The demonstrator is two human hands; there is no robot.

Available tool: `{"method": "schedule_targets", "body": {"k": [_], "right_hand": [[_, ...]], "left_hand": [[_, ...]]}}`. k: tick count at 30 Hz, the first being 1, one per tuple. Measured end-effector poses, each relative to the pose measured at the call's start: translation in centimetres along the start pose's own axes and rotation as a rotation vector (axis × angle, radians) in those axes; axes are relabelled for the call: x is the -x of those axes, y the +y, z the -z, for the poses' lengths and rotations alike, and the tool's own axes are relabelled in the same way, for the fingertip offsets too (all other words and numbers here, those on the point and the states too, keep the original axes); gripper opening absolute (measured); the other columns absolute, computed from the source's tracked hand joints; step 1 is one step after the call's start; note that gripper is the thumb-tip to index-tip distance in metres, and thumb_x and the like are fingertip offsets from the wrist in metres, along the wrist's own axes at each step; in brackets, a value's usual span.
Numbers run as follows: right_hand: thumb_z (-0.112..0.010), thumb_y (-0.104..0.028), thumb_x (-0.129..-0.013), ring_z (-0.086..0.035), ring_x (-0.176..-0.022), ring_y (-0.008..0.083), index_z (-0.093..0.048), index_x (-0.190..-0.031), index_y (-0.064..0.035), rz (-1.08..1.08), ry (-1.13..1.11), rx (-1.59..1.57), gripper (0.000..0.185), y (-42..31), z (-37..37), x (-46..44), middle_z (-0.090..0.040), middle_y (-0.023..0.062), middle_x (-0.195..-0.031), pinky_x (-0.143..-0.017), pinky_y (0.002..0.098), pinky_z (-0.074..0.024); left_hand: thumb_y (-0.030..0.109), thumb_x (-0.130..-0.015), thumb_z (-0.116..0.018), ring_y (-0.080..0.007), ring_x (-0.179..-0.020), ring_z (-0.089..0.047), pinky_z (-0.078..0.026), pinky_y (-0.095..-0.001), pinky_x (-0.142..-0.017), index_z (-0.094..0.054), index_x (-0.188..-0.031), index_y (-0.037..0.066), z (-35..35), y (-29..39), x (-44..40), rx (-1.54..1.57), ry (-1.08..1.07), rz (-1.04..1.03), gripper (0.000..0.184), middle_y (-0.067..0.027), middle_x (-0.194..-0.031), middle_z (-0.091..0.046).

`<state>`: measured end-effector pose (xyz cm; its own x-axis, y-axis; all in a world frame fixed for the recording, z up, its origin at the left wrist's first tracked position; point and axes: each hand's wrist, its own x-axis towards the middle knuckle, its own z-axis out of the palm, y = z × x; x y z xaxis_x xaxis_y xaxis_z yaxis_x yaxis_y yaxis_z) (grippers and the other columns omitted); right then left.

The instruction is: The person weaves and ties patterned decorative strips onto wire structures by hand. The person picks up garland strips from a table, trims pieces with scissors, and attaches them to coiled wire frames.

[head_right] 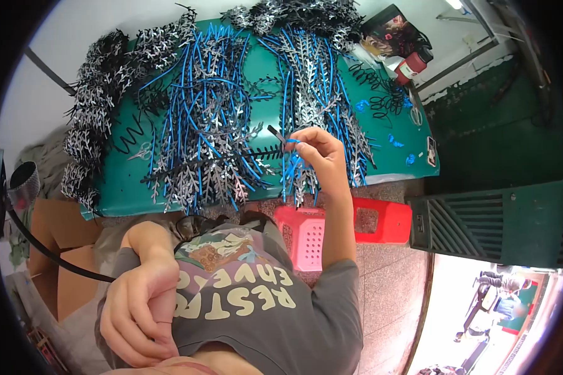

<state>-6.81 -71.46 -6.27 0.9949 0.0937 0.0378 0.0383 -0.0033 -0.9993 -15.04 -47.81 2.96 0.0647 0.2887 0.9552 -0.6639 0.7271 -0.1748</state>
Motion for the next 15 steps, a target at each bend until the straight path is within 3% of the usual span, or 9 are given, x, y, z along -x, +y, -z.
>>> {"method": "schedule_targets", "body": {"k": [3,6,7,10,12,13,15], "right_hand": [[-0.053,-0.009,-0.076,-0.046,-0.059,0.0044,-0.055,-0.078,-0.0026,0.061,-0.014,-0.027,0.007,-1.6,-2.4,1.3,-0.06,0.0084,-0.085,-0.049,0.0175,-0.0348],[-0.053,-0.008,-0.076,-0.046,-0.059,0.0043,-0.055,-0.078,-0.0021,0.105,-0.02,-0.034,0.007,-2.7,-4.6,2.5,-0.06,0.009,-0.085,-0.049,0.0177,-0.035],[-0.053,-0.008,-0.076,-0.047,-0.059,0.0043,-0.055,-0.078,-0.0019,0.121,-0.016,-0.043,0.007,-2.9,-5.3,3.2,-0.06,0.0093,-0.085,-0.049,0.0177,-0.035],[-0.052,-0.007,-0.076,-0.046,-0.058,0.0042,-0.055,-0.078,-0.0016,0.117,-0.001,-0.084,0.006,-3.7,-7.7,5.0,-0.06,0.0098,-0.084,-0.049,0.0179,-0.0349],[-0.052,-0.006,-0.076,-0.046,-0.057,0.0042,-0.055,-0.079,-0.0014,0.147,0.003,-0.09,0.006,-4.6,-9.2,5.3,-0.06,0.0101,-0.083,-0.048,0.018,-0.0348],[-0.052,-0.006,-0.077,-0.046,-0.057,0.0044,-0.055,-0.079,-0.0013,0.144,0.007,-0.078,0.006,-5.0,-10.1,5.8,-0.06,0.0099,-0.083,-0.048,0.0181,-0.0348],[-0.051,-0.006,-0.078,-0.046,-0.056,0.0047,-0.055,-0.079,-0.0011,0.126,0.018,-0.057,0.006,-5.5,-11.8,7.0,-0.06,0.0096,-0.082,-0.048,0.0182,-0.0348]], "left_hand": [[-0.009,-0.063,-0.071,-0.0109,-0.077,-0.059,-0.049,-0.024,-0.068,-0.06,-0.082,0.008,0.6,3.2,-1.0,0.009,-0.019,0.089,0.028,-0.0016,-0.09,-0.058],[-0.012,-0.074,-0.061,-0.0121,-0.103,-0.05,-0.05,-0.033,-0.079,-0.054,-0.11,0.015,1.0,5.9,-1.4,0.056,-0.134,0.077,0.046,0.0029,-0.116,-0.047],[-0.012,-0.074,-0.061,-0.0121,-0.103,-0.05,-0.05,-0.033,-0.079,-0.054,-0.11,0.015,1.0,6.8,-1.5,0.063,-0.129,0.077,0.046,0.0029,-0.116,-0.047],[-0.006,-0.066,-0.069,-0.0107,-0.076,-0.059,-0.049,-0.0245,-0.068,-0.06,-0.076,0.01,1.0,9.0,-1.4,0.049,-0.097,-0.021,0.021,0.0011,-0.082,-0.059],[-0.001,-0.064,-0.069,-0.0131,-0.073,-0.059,-0.049,-0.0289,-0.067,-0.059,-0.073,0.012,4.6,10.1,1.8,-0.135,-0.526,0.065,0.018,0.002,-0.073,-0.058],[0.009,-0.067,-0.069,-0.0179,-0.079,-0.058,-0.048,-0.0307,-0.07,-0.06,-0.082,0.01,5.2,8.7,2.9,-0.42,-0.394,0.271,0.018,-0.0018,-0.084,-0.058],[0.029,-0.072,-0.07,-0.0276,-0.09,-0.056,-0.047,-0.0344,-0.075,-0.061,-0.099,0.006,6.4,6.1,5.0,-0.956,-0.256,0.804,0.037,-0.0093,-0.108,-0.057]]}}
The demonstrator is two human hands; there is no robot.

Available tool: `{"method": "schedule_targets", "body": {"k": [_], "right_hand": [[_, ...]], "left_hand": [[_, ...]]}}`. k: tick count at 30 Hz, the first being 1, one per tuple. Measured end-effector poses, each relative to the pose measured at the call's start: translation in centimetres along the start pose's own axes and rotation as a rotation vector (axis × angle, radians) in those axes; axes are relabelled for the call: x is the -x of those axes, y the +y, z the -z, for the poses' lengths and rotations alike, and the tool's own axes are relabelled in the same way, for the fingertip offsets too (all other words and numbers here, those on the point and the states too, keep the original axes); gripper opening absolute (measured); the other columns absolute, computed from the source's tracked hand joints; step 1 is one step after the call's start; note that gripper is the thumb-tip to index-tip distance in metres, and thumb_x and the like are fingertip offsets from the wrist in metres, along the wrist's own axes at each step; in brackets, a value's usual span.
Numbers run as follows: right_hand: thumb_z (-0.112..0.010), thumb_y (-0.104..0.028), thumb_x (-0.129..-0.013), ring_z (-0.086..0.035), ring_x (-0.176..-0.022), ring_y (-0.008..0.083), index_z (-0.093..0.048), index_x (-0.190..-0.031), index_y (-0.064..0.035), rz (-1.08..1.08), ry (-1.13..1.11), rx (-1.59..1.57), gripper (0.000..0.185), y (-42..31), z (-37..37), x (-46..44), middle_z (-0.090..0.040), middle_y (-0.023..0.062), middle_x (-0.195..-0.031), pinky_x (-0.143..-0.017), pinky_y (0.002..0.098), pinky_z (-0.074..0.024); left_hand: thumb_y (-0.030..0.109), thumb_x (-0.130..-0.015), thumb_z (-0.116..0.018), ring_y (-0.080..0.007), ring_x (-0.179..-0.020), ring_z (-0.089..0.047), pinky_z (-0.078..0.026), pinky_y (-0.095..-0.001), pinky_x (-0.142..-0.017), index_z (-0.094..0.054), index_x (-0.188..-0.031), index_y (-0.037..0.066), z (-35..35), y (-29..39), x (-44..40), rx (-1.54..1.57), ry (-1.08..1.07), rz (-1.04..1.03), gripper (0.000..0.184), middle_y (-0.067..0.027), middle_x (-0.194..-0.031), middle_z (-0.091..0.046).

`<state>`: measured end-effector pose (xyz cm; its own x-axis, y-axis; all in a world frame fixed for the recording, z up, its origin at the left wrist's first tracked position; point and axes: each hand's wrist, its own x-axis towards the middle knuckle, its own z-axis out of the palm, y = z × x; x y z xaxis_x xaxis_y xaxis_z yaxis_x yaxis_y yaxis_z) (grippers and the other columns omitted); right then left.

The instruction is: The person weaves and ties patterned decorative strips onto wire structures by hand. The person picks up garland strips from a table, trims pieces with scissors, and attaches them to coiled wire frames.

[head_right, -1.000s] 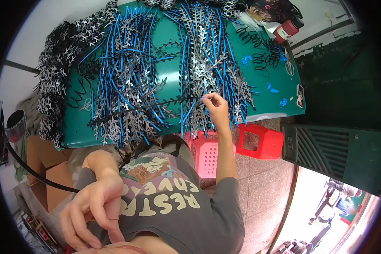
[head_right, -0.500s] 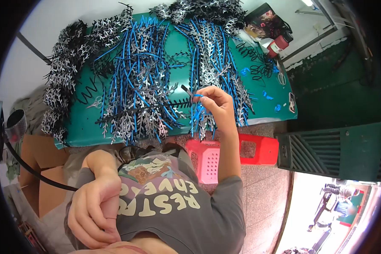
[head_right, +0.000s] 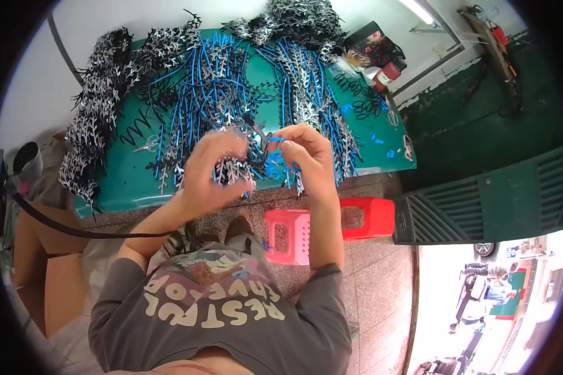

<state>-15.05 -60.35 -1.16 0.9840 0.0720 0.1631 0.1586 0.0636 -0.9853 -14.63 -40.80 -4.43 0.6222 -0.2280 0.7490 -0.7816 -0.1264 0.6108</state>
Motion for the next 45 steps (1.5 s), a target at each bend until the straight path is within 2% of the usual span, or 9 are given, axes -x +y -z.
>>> {"method": "schedule_targets", "body": {"k": [6,10,23,31,37,41,43,44,45], "right_hand": [[-0.051,-0.006,-0.081,-0.045,-0.054,0.0046,-0.055,-0.08,-0.0005,-0.024,-0.036,0.047,0.007,0.1,-1.7,2.5,-0.06,0.0063,-0.075,-0.048,0.0183,-0.0349],[-0.054,-0.006,-0.081,-0.045,-0.054,0.0028,-0.057,-0.08,-0.0005,-0.068,-0.08,0.186,0.006,2.6,-1.0,2.4,-0.057,0.0027,-0.067,-0.048,0.0178,-0.0345],[-0.061,-0.006,-0.078,-0.039,-0.044,0.0024,-0.058,-0.077,-0.0042,0.566,0.149,0.724,0.004,3.9,-2.5,5.9,-0.054,-0.0017,-0.058,-0.041,0.0193,-0.0306],[-0.064,-0.01,-0.075,-0.059,-0.052,0.0206,-0.059,-0.076,-0.0093,0.441,0.302,0.772,0.005,9.3,2.6,6.6,-0.06,0.006,-0.062,-0.048,0.0297,-0.0442],[-0.061,-0.017,-0.079,-0.056,-0.056,0.0115,-0.062,-0.082,-0.0055,0.413,0.764,0.978,0.012,8.3,16.3,4.8,-0.061,0.0068,-0.065,-0.053,0.0288,-0.0441],[-0.06,-0.019,-0.079,-0.055,-0.055,0.0163,-0.062,-0.079,-0.0021,-0.178,0.365,0.534,0.017,13.1,24.2,10.6,-0.058,0.0086,-0.062,-0.054,0.0326,-0.0457],[-0.063,-0.021,-0.07,-0.06,-0.069,0.0324,-0.063,-0.082,-0.0047,-0.165,-0.157,1.225,0.02,21.8,28.9,14.1,-0.062,0.0158,-0.074,-0.064,0.0428,-0.0498],[-0.067,-0.021,-0.065,-0.061,-0.075,0.0328,-0.064,-0.082,-0.0073,-0.531,-0.05,1.767,0.022,21.2,24.7,16.7,-0.064,0.0156,-0.085,-0.068,0.0435,-0.0502],[-0.068,-0.021,-0.064,-0.061,-0.076,0.0331,-0.064,-0.081,-0.0069,-0.445,-0.128,1.713,0.022,21.8,22.4,17.9,-0.064,0.0155,-0.086,-0.069,0.0432,-0.05]], "left_hand": [[0.019,-0.083,-0.062,-0.0138,-0.079,-0.059,-0.045,-0.0285,-0.075,-0.058,-0.097,0.0,-1.9,-3.0,2.8,0.532,-0.216,0.562,0.024,-0.0055,-0.085,-0.063],[0.019,-0.087,-0.056,-0.0079,-0.07,-0.056,-0.044,-0.0226,-0.064,-0.06,-0.09,0.001,-0.2,-2.3,3.3,0.927,-0.256,0.589,0.019,-0.0032,-0.074,-0.061],[0.019,-0.091,-0.049,-0.0082,-0.054,-0.052,-0.038,-0.0204,-0.046,-0.057,-0.084,0.004,-3.1,-0.5,4.9,0.545,-0.203,0.704,0.019,-0.0028,-0.067,-0.056],[0.027,-0.091,-0.05,-0.0066,-0.045,-0.044,-0.032,-0.0193,-0.041,-0.056,-0.08,0.007,-4.6,1.3,6.5,0.79,0.009,0.791,0.024,-0.0006,-0.055,-0.052],[0.029,-0.092,-0.047,-0.0078,-0.046,-0.044,-0.033,-0.0213,-0.042,-0.053,-0.079,0.008,3.6,5.0,3.3,0.615,0.092,0.698,0.025,0.0015,-0.056,-0.047],[0.029,-0.094,-0.042,-0.0094,-0.052,-0.042,-0.035,-0.0229,-0.051,-0.054,-0.088,0.007,9.1,8.4,-1.6,0.523,0.215,0.46,0.026,0.0012,-0.059,-0.045],[0.029,-0.094,-0.042,-0.01,-0.054,-0.044,-0.036,-0.0232,-0.052,-0.054,-0.09,0.007,10.5,10.5,-3.3,0.468,0.241,0.37,0.025,0.0005,-0.064,-0.045],[0.03,-0.094,-0.042,-0.0103,-0.056,-0.044,-0.037,-0.0233,-0.053,-0.054,-0.091,0.007,11.0,11.5,-4.0,0.444,0.254,0.339,0.025,0.0001,-0.066,-0.046],[0.03,-0.094,-0.042,-0.0105,-0.057,-0.045,-0.037,-0.0235,-0.053,-0.053,-0.092,0.007,11.3,12.7,-4.5,0.42,0.266,0.314,0.025,-0.0002,-0.068,-0.046]]}}
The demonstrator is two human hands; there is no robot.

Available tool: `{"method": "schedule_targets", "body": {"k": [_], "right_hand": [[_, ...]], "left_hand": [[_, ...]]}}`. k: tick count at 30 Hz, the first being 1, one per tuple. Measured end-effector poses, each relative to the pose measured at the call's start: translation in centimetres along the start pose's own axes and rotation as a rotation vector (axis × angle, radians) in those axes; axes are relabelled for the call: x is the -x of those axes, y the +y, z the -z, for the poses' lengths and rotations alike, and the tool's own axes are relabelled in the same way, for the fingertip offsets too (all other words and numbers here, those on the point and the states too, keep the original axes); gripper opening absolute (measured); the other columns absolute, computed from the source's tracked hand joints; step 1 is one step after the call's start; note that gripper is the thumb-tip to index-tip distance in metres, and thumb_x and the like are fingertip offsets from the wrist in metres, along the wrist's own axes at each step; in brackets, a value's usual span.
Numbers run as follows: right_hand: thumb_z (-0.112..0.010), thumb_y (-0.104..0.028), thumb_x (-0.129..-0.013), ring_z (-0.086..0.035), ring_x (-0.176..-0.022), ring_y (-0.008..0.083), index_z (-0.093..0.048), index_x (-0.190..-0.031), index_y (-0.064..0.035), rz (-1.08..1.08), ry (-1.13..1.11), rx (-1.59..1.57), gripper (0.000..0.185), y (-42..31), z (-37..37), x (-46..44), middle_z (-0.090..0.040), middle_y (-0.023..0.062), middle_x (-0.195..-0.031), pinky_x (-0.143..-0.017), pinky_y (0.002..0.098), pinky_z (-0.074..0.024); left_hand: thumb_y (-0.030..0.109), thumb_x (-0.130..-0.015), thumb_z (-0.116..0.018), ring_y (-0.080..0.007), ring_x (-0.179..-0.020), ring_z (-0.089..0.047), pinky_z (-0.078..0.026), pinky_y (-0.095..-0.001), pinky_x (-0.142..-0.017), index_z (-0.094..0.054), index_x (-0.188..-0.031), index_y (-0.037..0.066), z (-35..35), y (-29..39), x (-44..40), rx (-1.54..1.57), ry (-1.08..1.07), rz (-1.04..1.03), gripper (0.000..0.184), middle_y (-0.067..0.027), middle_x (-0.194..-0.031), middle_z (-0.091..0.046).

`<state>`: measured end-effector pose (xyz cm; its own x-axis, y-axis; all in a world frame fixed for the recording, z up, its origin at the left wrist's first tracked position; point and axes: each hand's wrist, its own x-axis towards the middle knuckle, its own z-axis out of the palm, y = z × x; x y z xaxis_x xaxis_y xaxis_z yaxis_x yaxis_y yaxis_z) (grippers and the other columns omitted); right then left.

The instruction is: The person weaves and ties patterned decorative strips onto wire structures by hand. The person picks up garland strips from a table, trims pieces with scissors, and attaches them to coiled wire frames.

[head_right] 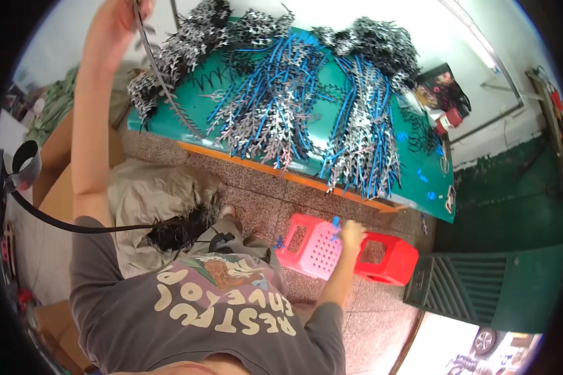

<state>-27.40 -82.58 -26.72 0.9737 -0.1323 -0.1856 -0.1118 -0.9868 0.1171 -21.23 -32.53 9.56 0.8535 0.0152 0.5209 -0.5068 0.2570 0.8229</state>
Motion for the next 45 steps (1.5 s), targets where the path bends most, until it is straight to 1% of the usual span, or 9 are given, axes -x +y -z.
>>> {"method": "schedule_targets", "body": {"k": [3,9,18,23,27,32,36,37,45], "right_hand": [[-0.061,-0.025,-0.077,-0.061,-0.082,0.0318,-0.066,-0.088,-0.0047,0.534,-0.033,-0.505,0.023,-7.6,-1.5,1.0,-0.064,0.0159,-0.089,-0.076,0.0382,-0.0492],[-0.031,-0.056,-0.09,-0.041,-0.121,0.0298,-0.032,-0.131,0.0051,0.385,-2.191,-1.938,0.074,-26.8,0.5,10.1,-0.042,0.0191,-0.131,-0.099,0.0413,-0.0364],[-0.035,-0.058,-0.087,-0.04,-0.123,0.0314,-0.023,-0.134,0.0045,-0.131,-1.625,-2.496,0.078,-31.9,5.9,6.1,-0.033,0.0204,-0.137,-0.101,0.0472,-0.0346],[-0.047,-0.051,-0.086,-0.041,-0.122,0.0288,-0.026,-0.133,0.0036,-0.167,-1.481,-2.576,0.075,-38.1,10.2,2.6,-0.037,0.0183,-0.134,-0.098,0.0467,-0.0378],[-0.055,-0.043,-0.085,-0.046,-0.114,0.0252,-0.032,-0.131,0.0017,-0.01,-1.542,-2.442,0.068,-42.6,11.5,3.3,-0.041,0.0143,-0.132,-0.095,0.0444,-0.0403],[-0.058,-0.035,-0.084,-0.053,-0.096,0.0209,-0.042,-0.125,-0.0046,0.11,-1.534,-2.085,0.053,-47.1,9.8,3.9,-0.049,0.009,-0.122,-0.085,0.0418,-0.0454],[-0.057,-0.03,-0.085,-0.054,-0.088,0.0202,-0.05,-0.116,-0.0076,0.132,-1.629,-1.689,0.039,-48.2,0.6,6.2,-0.054,0.0075,-0.113,-0.08,0.0404,-0.0467],[-0.055,-0.029,-0.085,-0.054,-0.088,0.0199,-0.052,-0.114,-0.0077,0.146,-1.597,-1.59,0.036,-47.8,-1.1,6.7,-0.056,0.0074,-0.11,-0.079,0.0402,-0.0468],[-0.049,-0.034,-0.088,-0.057,-0.094,0.0236,-0.049,-0.116,-0.0001,0.452,-1.695,-1.187,0.044,-46.1,-4.2,6.2,-0.056,0.0139,-0.113,-0.08,0.0391,-0.0473]], "left_hand": [[0.03,-0.094,-0.042,-0.0114,-0.061,-0.047,-0.039,-0.0239,-0.055,-0.053,-0.096,0.008,-0.8,2.9,1.0,-0.057,0.05,-0.065,0.025,-0.0013,-0.075,-0.047],[0.031,-0.093,-0.043,-0.0131,-0.069,-0.051,-0.043,-0.0248,-0.059,-0.052,-0.103,0.008,-1.4,7.1,4.5,-0.173,0.18,-0.127,0.027,-0.0035,-0.088,-0.05],[0.032,-0.093,-0.043,-0.0156,-0.081,-0.057,-0.049,-0.0262,-0.064,-0.051,-0.113,0.009,-3.3,15.0,8.0,-0.345,0.45,-0.322,0.032,-0.0068,-0.108,-0.053],[0.036,-0.092,-0.044,-0.018,-0.093,-0.058,-0.049,-0.0287,-0.077,-0.049,-0.118,0.006,-4.2,17.0,10.1,0.014,1.393,-0.806,0.04,-0.0074,-0.113,-0.057],[0.037,-0.092,-0.044,-0.0198,-0.101,-0.055,-0.045,-0.0328,-0.088,-0.048,-0.118,0.005,2.1,19.4,24.6,0.184,0.289,-0.117,0.041,-0.0108,-0.121,-0.052],[0.021,-0.091,-0.041,-0.0169,-0.08,-0.052,-0.043,-0.0291,-0.071,-0.044,-0.121,0.003,5.8,18.1,33.7,0.011,0.713,0.025,0.035,-0.0068,-0.099,-0.052],[0.014,-0.091,-0.037,-0.0242,-0.107,-0.048,-0.04,-0.0328,-0.09,-0.033,-0.13,-0.001,6.7,9.1,32.3,-0.238,1.211,-0.111,0.042,-0.0124,-0.125,-0.045],[0.012,-0.091,-0.038,-0.0267,-0.107,-0.047,-0.04,-0.0374,-0.092,-0.04,-0.123,-0.002,6.8,7.0,29.7,0.249,0.935,-0.156,0.035,-0.0161,-0.113,-0.051],[0.016,-0.092,-0.041,-0.0241,-0.112,-0.049,-0.037,-0.0332,-0.097,-0.036,-0.127,-0.001,14.2,-1.1,23.6,-0.269,0.985,0.128,0.04,-0.0156,-0.122,-0.05]]}}
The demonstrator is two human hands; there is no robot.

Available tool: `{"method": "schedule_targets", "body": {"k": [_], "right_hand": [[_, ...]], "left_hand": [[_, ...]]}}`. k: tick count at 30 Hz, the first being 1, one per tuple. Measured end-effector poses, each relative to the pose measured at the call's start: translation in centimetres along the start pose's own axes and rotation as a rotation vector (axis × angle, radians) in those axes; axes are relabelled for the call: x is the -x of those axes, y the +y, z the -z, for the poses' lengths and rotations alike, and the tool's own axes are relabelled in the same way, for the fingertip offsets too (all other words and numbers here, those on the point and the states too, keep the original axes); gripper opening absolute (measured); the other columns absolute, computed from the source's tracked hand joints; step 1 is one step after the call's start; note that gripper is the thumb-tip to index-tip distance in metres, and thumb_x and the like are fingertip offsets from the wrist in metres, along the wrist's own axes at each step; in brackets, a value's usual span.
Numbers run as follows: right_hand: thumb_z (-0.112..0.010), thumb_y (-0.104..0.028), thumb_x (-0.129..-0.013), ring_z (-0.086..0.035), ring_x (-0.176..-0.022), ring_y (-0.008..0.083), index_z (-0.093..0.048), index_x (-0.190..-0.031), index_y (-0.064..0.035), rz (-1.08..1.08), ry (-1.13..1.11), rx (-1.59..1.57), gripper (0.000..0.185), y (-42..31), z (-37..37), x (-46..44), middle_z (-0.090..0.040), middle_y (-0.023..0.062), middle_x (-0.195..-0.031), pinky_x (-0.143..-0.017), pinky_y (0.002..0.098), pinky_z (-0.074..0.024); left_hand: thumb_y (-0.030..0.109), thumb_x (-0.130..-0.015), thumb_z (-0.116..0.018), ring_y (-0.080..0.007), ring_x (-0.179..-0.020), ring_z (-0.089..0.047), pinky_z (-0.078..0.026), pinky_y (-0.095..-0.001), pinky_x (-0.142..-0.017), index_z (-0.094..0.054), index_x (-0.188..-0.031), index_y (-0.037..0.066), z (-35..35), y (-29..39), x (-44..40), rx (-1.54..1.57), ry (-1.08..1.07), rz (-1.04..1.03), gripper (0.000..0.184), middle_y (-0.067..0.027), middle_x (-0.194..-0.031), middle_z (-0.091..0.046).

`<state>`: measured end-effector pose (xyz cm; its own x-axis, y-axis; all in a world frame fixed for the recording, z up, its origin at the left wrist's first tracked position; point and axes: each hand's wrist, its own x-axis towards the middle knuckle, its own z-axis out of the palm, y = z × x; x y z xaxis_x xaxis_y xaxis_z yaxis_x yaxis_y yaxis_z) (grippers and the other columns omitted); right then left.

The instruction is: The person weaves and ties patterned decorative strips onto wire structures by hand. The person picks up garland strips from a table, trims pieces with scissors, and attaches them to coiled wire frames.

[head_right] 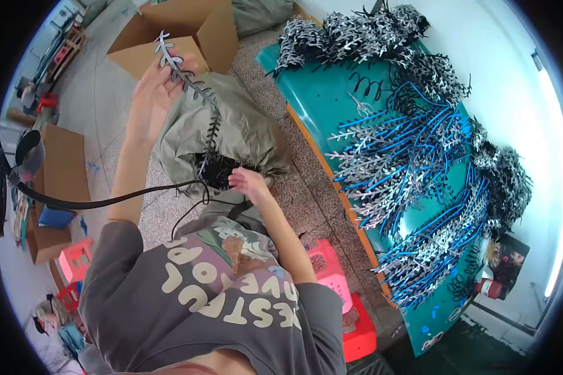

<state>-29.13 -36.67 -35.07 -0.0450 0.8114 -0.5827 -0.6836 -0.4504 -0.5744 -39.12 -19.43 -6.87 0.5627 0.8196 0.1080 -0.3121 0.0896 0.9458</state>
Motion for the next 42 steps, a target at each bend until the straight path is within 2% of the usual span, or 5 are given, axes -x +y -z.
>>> {"method": "schedule_targets", "body": {"k": [12,22,27,33,42], "right_hand": [[-0.04,-0.055,-0.088,-0.052,-0.109,0.0333,-0.044,-0.116,0.0082,-0.168,0.166,-0.758,0.069,-6.1,-4.3,-4.5,-0.056,0.0211,-0.108,-0.096,0.0461,-0.0396],[-0.044,-0.026,-0.094,-0.048,-0.059,0.0135,-0.051,-0.11,0.0,0.823,0.308,-0.692,0.031,-16.2,-4.1,-1.4,-0.054,0.0067,-0.074,-0.054,0.0292,-0.0423],[-0.04,-0.027,-0.096,-0.046,-0.057,0.0124,-0.051,-0.11,0.002,0.982,0.407,-0.456,0.034,-19.5,-8.1,3.2,-0.051,0.0042,-0.069,-0.052,0.0282,-0.0421],[-0.042,-0.028,-0.095,-0.046,-0.055,0.0106,-0.052,-0.109,0.0023,0.926,0.454,-0.252,0.035,-16.6,-10.5,1.7,-0.051,0.0046,-0.066,-0.05,0.0254,-0.0416],[-0.042,-0.026,-0.095,-0.045,-0.057,0.0062,-0.054,-0.107,0.0029,0.817,0.581,-0.251,0.033,-12.9,-11.8,2.0,-0.051,0.0015,-0.066,-0.054,0.0206,-0.0394]], "left_hand": [[0.021,-0.089,-0.044,-0.0234,-0.106,-0.049,-0.042,-0.0379,-0.09,-0.029,-0.133,-0.003,5.3,12.0,4.7,0.499,-0.427,-0.111,0.052,-0.0139,-0.129,-0.043],[0.02,-0.093,-0.038,-0.024,-0.105,-0.047,-0.038,-0.037,-0.092,-0.046,-0.117,0.001,26.0,5.6,11.2,0.387,0.457,-0.138,0.032,-0.0123,-0.109,-0.052],[0.035,-0.088,-0.049,-0.0211,-0.087,-0.053,-0.044,-0.0333,-0.075,-0.055,-0.094,0.003,32.1,-7.3,10.4,-0.298,0.823,0.08,0.034,-0.0103,-0.087,-0.057],[0.045,-0.087,-0.038,-0.0244,-0.057,-0.052,-0.044,-0.037,-0.054,-0.053,-0.089,0.002,42.9,-21.0,8.0,-1.598,0.287,0.61,0.046,-0.0112,-0.064,-0.055],[0.034,-0.087,-0.044,-0.0374,-0.077,-0.06,-0.048,-0.0437,-0.062,-0.047,-0.118,0.007,55.7,-23.2,4.0,-1.76,0.152,1.035,0.04,-0.0188,-0.081,-0.062]]}}
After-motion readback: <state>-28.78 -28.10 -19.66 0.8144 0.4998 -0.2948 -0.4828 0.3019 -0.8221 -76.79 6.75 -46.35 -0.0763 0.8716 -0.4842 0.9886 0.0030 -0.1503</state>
